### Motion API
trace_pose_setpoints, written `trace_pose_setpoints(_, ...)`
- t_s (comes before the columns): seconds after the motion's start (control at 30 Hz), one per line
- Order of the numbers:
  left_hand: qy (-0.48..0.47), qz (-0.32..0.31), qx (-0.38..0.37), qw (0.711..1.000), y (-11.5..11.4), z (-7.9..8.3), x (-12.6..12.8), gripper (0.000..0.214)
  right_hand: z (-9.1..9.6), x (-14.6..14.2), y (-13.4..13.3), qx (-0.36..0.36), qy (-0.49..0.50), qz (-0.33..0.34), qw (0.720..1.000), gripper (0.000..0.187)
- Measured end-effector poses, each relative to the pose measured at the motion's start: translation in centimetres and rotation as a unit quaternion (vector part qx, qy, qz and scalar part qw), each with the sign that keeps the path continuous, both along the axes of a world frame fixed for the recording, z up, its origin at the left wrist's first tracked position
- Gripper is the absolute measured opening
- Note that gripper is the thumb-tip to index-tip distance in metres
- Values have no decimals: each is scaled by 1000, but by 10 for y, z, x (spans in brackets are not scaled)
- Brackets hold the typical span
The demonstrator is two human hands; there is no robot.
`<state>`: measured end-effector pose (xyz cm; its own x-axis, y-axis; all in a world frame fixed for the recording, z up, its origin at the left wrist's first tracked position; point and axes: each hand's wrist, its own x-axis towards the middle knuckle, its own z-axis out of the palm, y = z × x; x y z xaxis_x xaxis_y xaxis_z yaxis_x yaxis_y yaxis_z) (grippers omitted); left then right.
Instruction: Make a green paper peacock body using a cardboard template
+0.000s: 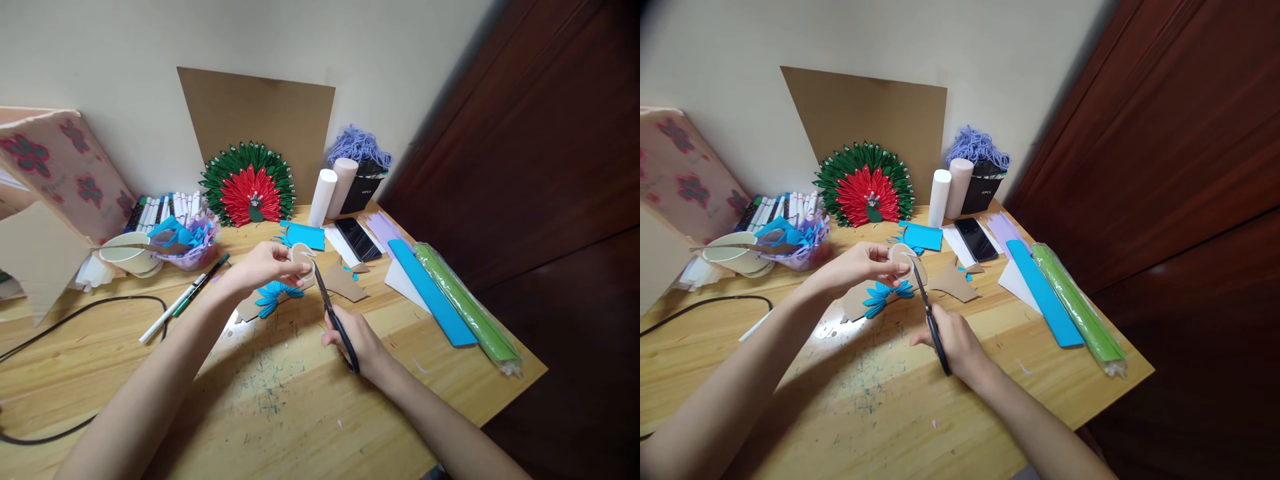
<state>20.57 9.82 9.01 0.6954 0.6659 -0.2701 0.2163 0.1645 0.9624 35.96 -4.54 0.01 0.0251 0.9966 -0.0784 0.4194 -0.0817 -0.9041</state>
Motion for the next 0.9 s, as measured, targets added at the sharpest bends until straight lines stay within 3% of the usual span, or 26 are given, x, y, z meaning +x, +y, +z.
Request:
trace_pose_setpoints(0.23, 2, -20, 25, 999, 7, 1, -8, 12, 16, 13, 6, -17, -158, -18, 987, 49)
trace_pose_setpoints(0.3, -5, -26, 32, 999, 8, -3, -7, 12, 21, 23, 9, -34, -240, -71, 968, 44)
trace_pose_setpoints(0.47, 1, -29, 12, 1000, 11, -13, -3, 21, 23, 44, 16, -86, -414, -182, 888, 30)
trace_pose_setpoints(0.6, 18, -43, 44, 998, 12, -15, -4, 25, 16, 52, 15, -76, -462, -195, 862, 29)
trace_pose_setpoints(0.67, 33, -51, 83, 995, 10, -17, -6, 27, 14, 52, 14, -35, -469, -214, 856, 29)
trace_pose_setpoints(0.73, 49, -49, 116, 991, 3, -21, -9, 30, 15, 49, 16, 34, -436, -235, 868, 27)
trace_pose_setpoints(0.77, 58, -45, 126, 989, -1, -23, -10, 31, 17, 46, 18, 66, -385, -230, 891, 25)
trace_pose_setpoints(0.87, 90, -42, 147, 984, -18, -31, -17, 35, 25, 26, 31, 90, -121, -111, 982, 24)
trace_pose_setpoints(0.9, 99, -48, 158, 981, -23, -32, -20, 36, 28, 17, 36, 76, -41, -58, 995, 25)
